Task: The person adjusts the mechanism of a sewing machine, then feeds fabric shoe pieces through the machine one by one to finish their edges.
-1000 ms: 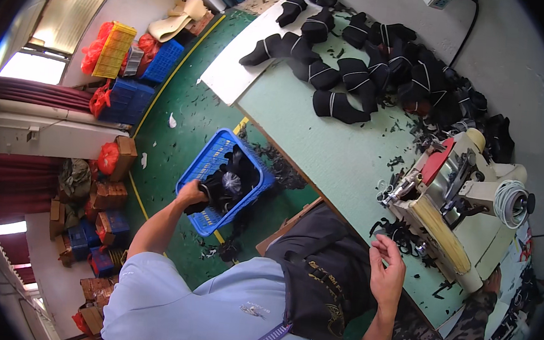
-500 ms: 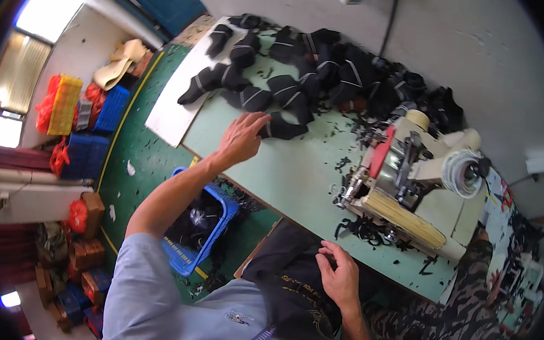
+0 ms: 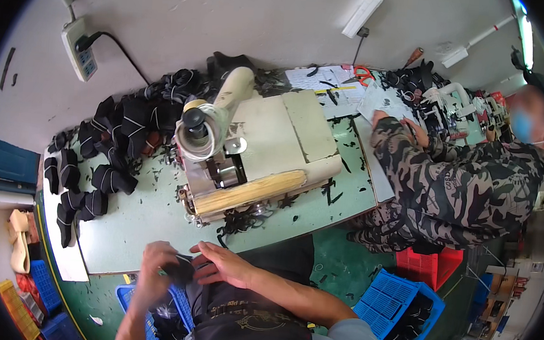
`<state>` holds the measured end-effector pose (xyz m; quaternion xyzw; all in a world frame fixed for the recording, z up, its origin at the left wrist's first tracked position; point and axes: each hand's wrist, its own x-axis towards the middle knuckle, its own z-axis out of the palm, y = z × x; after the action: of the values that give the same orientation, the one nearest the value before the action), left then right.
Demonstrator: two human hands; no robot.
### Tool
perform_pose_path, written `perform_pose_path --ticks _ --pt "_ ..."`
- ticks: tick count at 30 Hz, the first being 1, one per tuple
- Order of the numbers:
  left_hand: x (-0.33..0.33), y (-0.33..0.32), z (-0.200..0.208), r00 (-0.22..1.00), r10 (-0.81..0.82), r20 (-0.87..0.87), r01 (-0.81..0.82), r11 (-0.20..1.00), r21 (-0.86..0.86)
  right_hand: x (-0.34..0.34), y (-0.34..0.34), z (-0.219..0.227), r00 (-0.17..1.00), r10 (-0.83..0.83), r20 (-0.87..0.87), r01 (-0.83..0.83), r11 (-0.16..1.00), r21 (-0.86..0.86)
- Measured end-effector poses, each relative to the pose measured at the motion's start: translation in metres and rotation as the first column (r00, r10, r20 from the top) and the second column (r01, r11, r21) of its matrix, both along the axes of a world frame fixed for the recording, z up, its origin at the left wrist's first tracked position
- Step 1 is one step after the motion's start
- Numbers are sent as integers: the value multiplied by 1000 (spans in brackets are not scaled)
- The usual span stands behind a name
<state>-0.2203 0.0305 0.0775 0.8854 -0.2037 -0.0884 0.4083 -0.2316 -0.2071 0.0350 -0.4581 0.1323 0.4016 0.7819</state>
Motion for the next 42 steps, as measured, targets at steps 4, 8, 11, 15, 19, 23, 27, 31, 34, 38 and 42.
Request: perform_pose_path --ticks 4,8,11,15,19,23,27,31,34,38,42 --pt "-30 -37 17 991 51 126 -63 994 89 -2 -5 6 938 78 338 -95 995 34" --pt "-48 -58 23 813 408 -416 -583 561 -588 -8 -9 23 752 -3 659 221 943 -249" --pt "-53 -69 26 638 249 -728 -707 562 -428 -12 -5 41 642 71 763 308 888 -342" --pt "-45 -71 31 621 293 -727 -676 669 -308 -12 -12 60 485 286 826 421 752 -507" --pt "-36 -70 41 686 339 -644 -553 818 -158 1 -25 59 419 272 866 422 787 -451" --pt "-25 -77 35 728 393 -563 -486 874 -19 1 -29 52 716 83 693 254 894 -369" --pt "-7 -62 12 633 232 -739 -510 842 -173 5 -45 37 935 -353 -27 347 900 264" --pt "-6 -37 -2 559 -153 -815 -91 965 -244 23 -89 7 835 -290 -468 517 703 488" --pt "-14 -34 -3 810 5 -586 119 978 174 17 -115 -11 965 -36 261 139 912 -387" --pt "-15 -45 1 830 297 -472 -166 940 298 17 -147 -22 728 622 289 304 86 -949" --pt "-22 -67 9 589 259 -766 -591 784 -190 36 -159 -15 657 668 350 532 -82 -842"
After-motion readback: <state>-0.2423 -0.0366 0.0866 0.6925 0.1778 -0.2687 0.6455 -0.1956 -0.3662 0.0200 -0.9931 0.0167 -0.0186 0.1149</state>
